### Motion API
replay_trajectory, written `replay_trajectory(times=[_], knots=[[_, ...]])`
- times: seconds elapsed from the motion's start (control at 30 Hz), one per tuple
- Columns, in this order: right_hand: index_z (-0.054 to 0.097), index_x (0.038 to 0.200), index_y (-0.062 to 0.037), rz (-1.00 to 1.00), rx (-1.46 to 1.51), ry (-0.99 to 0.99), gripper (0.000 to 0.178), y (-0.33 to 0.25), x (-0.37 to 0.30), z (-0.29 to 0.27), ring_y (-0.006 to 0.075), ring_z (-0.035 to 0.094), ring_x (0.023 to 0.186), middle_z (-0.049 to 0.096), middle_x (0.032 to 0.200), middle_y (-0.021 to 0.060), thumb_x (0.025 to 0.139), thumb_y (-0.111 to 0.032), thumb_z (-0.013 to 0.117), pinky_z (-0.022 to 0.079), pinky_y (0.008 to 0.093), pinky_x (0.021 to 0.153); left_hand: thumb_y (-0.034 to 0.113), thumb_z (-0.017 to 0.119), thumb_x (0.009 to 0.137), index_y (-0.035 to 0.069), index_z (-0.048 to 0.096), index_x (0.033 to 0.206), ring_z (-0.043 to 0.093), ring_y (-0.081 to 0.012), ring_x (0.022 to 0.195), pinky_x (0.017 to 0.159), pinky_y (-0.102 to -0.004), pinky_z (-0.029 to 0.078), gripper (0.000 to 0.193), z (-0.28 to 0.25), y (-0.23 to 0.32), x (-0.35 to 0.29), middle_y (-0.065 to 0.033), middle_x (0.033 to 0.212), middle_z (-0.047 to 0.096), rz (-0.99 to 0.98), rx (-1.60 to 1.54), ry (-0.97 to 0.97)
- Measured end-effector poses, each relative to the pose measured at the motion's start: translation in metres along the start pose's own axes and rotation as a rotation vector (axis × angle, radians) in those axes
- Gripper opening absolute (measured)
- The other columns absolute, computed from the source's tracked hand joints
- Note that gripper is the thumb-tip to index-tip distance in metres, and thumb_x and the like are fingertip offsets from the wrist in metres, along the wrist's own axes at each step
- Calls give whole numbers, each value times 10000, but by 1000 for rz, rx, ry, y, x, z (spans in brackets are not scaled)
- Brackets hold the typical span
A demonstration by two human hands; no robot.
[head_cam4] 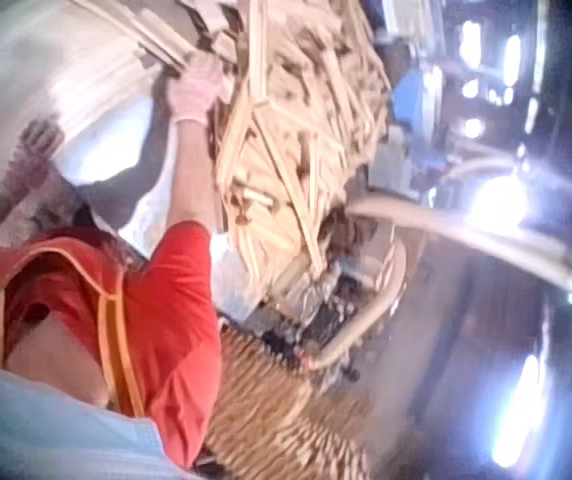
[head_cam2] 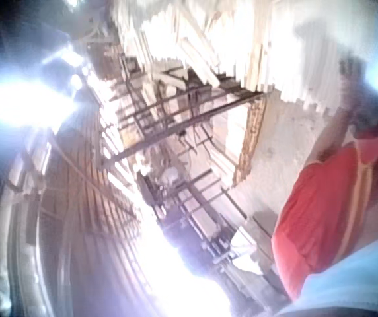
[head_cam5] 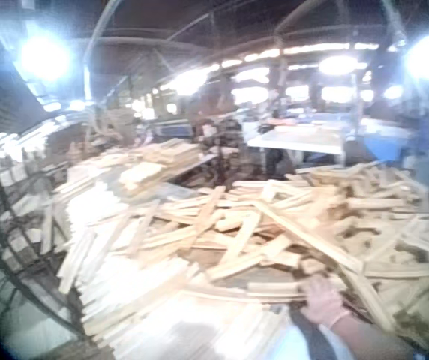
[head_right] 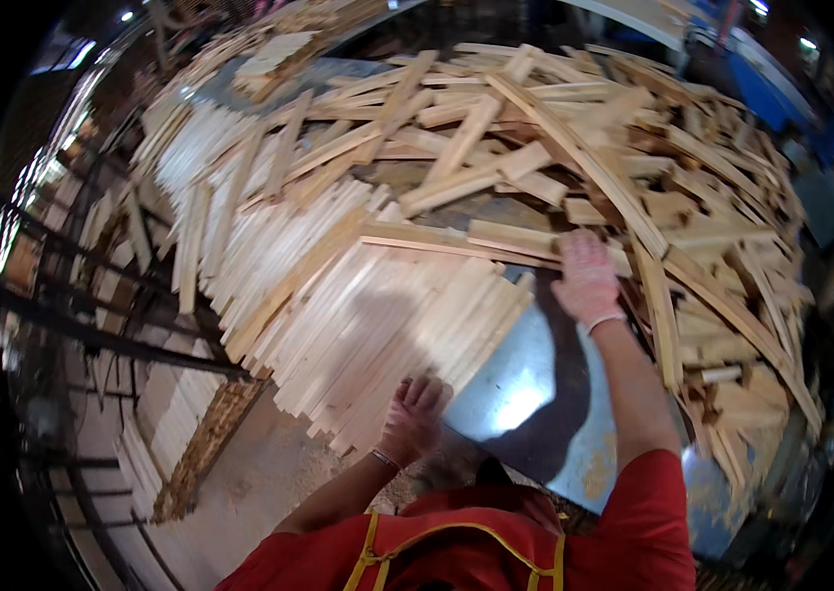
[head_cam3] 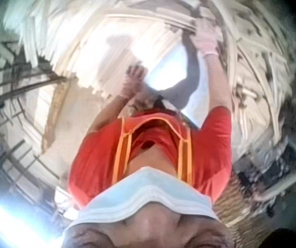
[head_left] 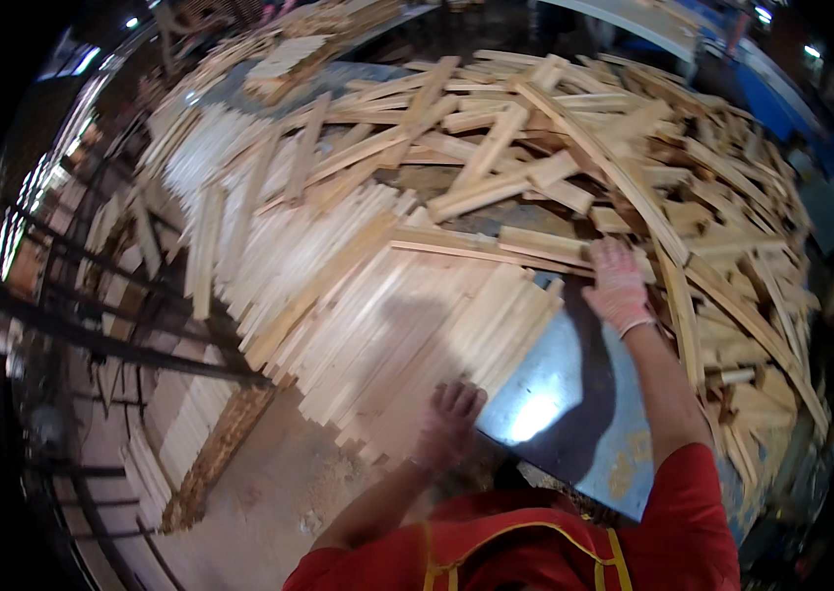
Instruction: The person repeatedly picks up thin wooden planks from a large pile on a metal table and stacks them neatly in a growing pile. The person occasionally lifts and moves the entire stack to a different location on the table or floor before resuming the stacking process.
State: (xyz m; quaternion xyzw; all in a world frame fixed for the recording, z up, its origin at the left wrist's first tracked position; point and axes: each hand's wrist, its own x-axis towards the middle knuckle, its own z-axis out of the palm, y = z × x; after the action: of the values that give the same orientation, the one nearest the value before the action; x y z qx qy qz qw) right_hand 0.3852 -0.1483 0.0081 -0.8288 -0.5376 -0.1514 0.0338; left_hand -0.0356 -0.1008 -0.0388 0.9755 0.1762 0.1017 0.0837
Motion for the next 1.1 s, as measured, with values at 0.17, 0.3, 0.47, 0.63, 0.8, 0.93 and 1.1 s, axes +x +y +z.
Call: replay_trajectory(times=[0.17,0.3,0.47,0.63,0.8,0.93,1.1], knots=[[449,1599,-169,52,275,-471,962,18,90,2,439,536,1376,524,1514,206,732,-272,852,472,485,1144,226,641,848,135,658,1375,542,-322,1378,1183,-539,392,535,12,-2,-19,-103,1431,608,-96,-6,-3],[538,1519,-109,116,388,-302,861,34,101,-14,447,586,1313,621,1369,238,719,-206,842,492,491,1120,208,663,820,136,675,1342,582,-316,1328,1166,-524,417,527,2,-2,-14,-93,1362,646,-91,-51,35],[530,1528,-57,249,638,98,812,103,71,-59,353,636,1254,662,1314,191,773,-118,821,512,424,1090,176,645,837,119,671,1340,561,-316,1354,1183,-510,403,508,-1,4,-7,-103,1376,639,-94,-61,45],[517,1532,-40,441,1039,300,699,125,-27,-156,220,654,1159,673,1234,99,895,-122,795,528,354,1031,203,614,871,90,606,1395,504,-302,1394,1229,-484,329,536,9,1,-8,-112,1398,606,-95,-40,21],[544,1421,-29,566,1533,245,601,1,-136,-205,225,692,1024,695,1130,84,936,-269,806,546,385,993,288,623,903,92,586,1367,474,-320,1398,1188,-481,344,506,-22,-9,-13,-108,1379,570,-61,-61,-99],[529,1349,-19,929,1655,0,505,-106,-200,-119,233,687,924,681,996,109,951,-252,736,567,353,903,409,729,887,97,547,1463,455,-352,1457,1200,-492,352,681,-23,-34,-72,-163,1546,511,-310,-52,-49],[605,1346,43,633,916,-651,711,-191,-175,-39,316,710,972,754,1064,208,971,-560,636,540,394,895,441,745,912,36,588,1440,428,-430,1499,1202,-524,372,684,-32,-95,-162,-259,1627,448,-843,-97,235]])
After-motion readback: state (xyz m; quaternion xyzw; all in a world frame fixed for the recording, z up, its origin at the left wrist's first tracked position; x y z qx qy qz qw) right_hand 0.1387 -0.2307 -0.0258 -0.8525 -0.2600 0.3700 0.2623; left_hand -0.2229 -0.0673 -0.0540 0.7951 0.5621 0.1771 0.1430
